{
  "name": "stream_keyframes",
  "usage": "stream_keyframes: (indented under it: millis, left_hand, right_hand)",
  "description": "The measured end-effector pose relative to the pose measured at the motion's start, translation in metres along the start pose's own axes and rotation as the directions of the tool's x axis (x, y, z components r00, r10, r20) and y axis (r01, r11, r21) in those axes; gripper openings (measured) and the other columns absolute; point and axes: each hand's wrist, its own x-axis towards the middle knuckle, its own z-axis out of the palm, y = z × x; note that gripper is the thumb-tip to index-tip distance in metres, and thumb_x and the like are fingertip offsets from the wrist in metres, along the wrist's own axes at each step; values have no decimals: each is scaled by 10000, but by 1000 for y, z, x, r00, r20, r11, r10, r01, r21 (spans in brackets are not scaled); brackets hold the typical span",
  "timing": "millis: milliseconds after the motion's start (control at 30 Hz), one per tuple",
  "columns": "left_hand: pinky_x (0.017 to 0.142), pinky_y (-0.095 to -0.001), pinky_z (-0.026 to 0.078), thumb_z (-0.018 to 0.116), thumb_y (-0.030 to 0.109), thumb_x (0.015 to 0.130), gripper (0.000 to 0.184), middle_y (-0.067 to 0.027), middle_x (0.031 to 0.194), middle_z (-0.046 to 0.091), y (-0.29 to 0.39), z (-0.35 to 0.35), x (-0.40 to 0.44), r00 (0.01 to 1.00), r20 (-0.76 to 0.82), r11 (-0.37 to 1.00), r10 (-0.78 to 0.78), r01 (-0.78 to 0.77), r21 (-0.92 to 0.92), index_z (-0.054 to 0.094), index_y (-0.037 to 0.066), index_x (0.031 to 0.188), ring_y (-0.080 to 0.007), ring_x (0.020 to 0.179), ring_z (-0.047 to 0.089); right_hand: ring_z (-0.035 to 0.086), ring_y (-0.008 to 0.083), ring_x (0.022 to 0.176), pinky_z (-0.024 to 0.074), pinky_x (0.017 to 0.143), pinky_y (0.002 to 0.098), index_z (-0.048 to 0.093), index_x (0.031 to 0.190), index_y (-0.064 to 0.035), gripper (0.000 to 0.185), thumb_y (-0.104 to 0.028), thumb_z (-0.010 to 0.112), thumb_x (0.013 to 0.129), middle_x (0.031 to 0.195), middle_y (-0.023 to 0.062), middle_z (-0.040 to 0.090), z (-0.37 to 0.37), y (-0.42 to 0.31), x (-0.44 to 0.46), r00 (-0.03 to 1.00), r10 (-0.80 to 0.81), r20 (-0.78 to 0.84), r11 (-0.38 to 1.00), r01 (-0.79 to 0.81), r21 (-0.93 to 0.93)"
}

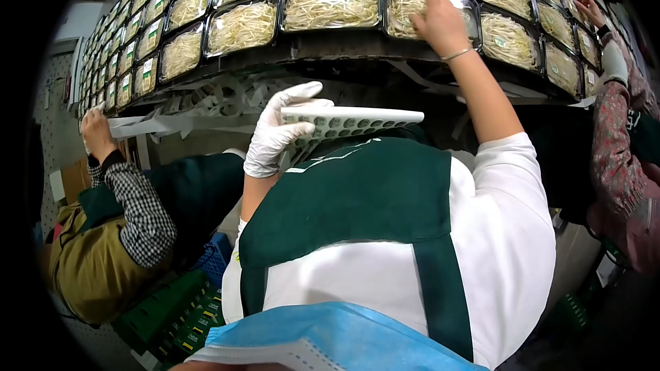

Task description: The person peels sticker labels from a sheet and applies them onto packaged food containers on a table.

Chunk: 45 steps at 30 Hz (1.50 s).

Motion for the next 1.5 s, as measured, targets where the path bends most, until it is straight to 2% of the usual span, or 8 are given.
stream_keyframes:
  millis: [67,200,500,600,667,1067,1433,1500]
  left_hand:
    - [811,-278,447,623,-70,682,418,-116,1075,558,-1,-1,13,997,-78,1000,-11,12,12,497,12,1071,-164,944,545]
    - [647,-216,470,640,-59,694,209,-43,864,614,-17,-36,32,948,-320,1000,-2,-1,-9,553,29,863,-88,725,568]
    - [675,-244,459,651,29,723,124,-33,805,621,7,-33,38,819,-550,946,166,-289,-146,587,48,827,-115,709,573]
    - [681,-265,483,648,30,731,184,-74,852,622,8,-39,40,789,-580,927,203,-345,-144,576,5,899,-138,732,590]
    - [719,-266,481,623,23,748,213,-97,915,620,17,-31,40,810,-541,918,224,-362,-161,567,-16,949,-143,783,593]
    - [786,-291,470,657,-30,682,305,-192,986,599,33,-25,10,772,-419,867,477,-493,79,584,-6,977,-227,902,592]
    - [611,-193,448,691,40,692,150,-61,767,635,24,-57,-10,732,-550,905,402,-411,115,617,-18,809,-81,643,558]
    - [584,-201,432,692,17,685,135,-38,738,631,25,-61,-4,730,-583,916,357,-397,65,640,-7,807,-74,629,542]
  right_hand:
    - [474,301,977,404,826,369,460,1154,-69,571,-414,616,727,1030,135,530,-5,19,24,994,107,-12,946,-106,-307]
    - [574,212,647,446,630,319,612,809,-1,357,-351,610,741,727,98,618,16,28,86,965,261,9,887,-244,393]
    - [599,271,836,483,694,386,519,1085,-98,523,-521,466,782,891,155,612,-2,38,106,950,310,45,854,-258,-453]
    - [571,149,687,474,620,276,496,1123,-85,416,-360,547,815,786,68,594,-21,32,79,964,194,182,945,-233,228]
    - [551,114,734,461,662,244,495,1133,-105,363,-210,595,801,800,44,580,-37,-35,37,964,-90,249,635,-137,760]
    - [568,70,695,442,628,184,514,1006,42,290,-30,626,748,762,54,618,-54,-115,-3,844,-217,491,133,-472,871]
    - [337,26,478,269,418,207,517,640,-21,260,-202,609,803,537,-58,443,-42,-130,-17,949,-190,252,394,-161,905]
    - [405,63,463,327,434,215,541,685,-27,282,-276,622,788,509,-11,466,-45,-122,9,889,-281,362,806,14,591]
